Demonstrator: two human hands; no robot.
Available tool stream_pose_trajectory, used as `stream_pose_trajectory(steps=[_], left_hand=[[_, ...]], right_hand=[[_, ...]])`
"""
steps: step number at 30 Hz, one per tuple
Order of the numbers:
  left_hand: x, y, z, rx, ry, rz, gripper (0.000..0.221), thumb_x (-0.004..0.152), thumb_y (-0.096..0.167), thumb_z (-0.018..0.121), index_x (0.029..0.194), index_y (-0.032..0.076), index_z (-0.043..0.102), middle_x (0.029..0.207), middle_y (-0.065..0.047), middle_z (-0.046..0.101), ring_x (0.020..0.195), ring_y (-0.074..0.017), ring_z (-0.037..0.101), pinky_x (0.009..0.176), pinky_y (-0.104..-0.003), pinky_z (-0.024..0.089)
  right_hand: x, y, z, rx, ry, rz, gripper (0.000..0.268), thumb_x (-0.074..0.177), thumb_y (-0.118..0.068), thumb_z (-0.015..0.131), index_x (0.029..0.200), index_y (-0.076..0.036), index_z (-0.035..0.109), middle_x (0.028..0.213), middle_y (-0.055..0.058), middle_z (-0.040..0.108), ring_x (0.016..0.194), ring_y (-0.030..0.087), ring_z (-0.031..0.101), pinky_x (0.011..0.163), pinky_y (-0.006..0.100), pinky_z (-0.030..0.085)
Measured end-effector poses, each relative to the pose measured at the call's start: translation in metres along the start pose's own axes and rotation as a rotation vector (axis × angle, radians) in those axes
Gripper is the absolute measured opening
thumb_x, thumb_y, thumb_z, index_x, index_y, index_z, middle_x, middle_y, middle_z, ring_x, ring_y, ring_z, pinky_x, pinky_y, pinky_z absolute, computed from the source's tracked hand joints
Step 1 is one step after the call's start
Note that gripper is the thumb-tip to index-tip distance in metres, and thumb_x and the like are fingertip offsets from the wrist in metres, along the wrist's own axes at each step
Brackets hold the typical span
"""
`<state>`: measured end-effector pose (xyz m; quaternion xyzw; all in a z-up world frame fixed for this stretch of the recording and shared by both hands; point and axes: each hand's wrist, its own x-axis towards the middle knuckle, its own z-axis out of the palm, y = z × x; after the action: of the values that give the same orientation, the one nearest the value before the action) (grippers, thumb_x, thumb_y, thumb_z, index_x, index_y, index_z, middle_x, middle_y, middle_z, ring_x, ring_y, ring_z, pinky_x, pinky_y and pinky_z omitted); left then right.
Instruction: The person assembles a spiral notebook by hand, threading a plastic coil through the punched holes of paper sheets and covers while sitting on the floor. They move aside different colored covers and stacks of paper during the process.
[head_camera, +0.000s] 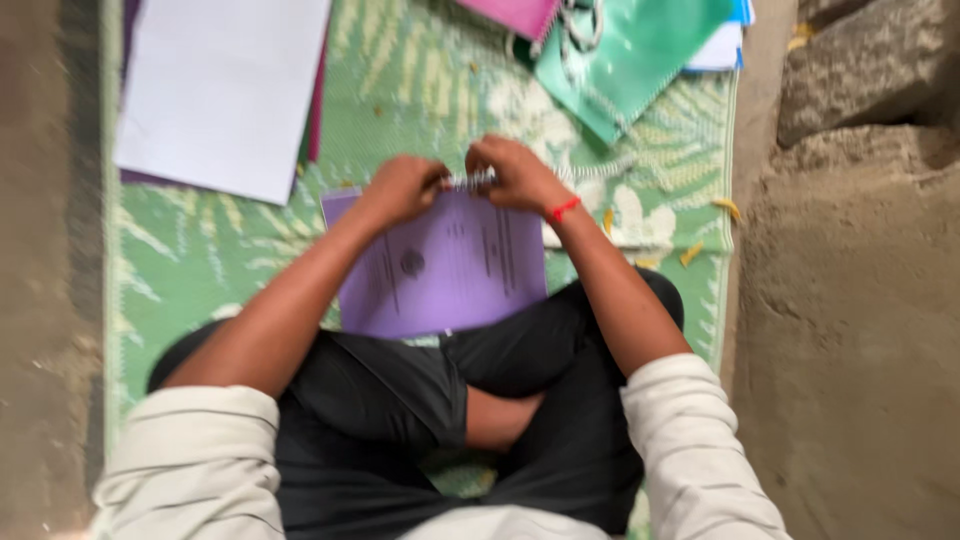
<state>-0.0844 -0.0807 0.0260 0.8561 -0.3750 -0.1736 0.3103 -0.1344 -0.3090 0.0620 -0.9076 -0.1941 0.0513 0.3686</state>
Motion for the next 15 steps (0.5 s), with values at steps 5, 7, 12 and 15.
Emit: stream_pose_trajectory(steps=[5,7,12,15], left_hand=[[-0.005,0.009,-0.001,-0.082,0.001,-0.1,0.02,0.095,0.026,0.069,0.104,0.01,0.078,0.088,-0.017,0.074,0.083,-0.0377,0.07,0.076,-0.049,0.054],[-0.003,0.011,-0.007,-0.118,-0.032,-0.123,0.021,0.097,0.029,0.069,0.104,0.01,0.077,0.087,-0.017,0.074,0.082,-0.0371,0.071,0.076,-0.049,0.054],[-0.005,0.023,-0.008,-0.133,0.059,-0.118,0.018,0.085,0.017,0.075,0.1,0.006,0.075,0.091,-0.016,0.076,0.084,-0.0334,0.073,0.077,-0.044,0.056],[-0.006,0.024,-0.007,-0.126,0.104,-0.091,0.019,0.082,0.012,0.077,0.099,0.004,0.073,0.093,-0.015,0.077,0.086,-0.0323,0.074,0.079,-0.044,0.057]], right_hand=[[-0.006,-0.013,0.003,0.022,-0.004,0.002,0.033,0.071,-0.004,0.087,0.094,-0.007,0.063,0.094,0.008,0.063,0.091,0.03,0.064,0.076,0.042,0.053],[-0.007,-0.014,0.002,0.01,-0.022,0.04,0.033,0.073,-0.004,0.087,0.095,-0.008,0.064,0.092,0.008,0.063,0.089,0.029,0.065,0.076,0.041,0.053],[-0.006,-0.013,-0.003,0.027,-0.015,0.006,0.036,0.072,-0.005,0.087,0.101,-0.008,0.067,0.094,0.009,0.064,0.089,0.03,0.067,0.075,0.04,0.054],[-0.008,-0.004,-0.002,0.064,-0.072,0.043,0.033,0.081,-0.012,0.081,0.112,-0.009,0.069,0.091,0.012,0.069,0.086,0.032,0.069,0.074,0.043,0.054]])
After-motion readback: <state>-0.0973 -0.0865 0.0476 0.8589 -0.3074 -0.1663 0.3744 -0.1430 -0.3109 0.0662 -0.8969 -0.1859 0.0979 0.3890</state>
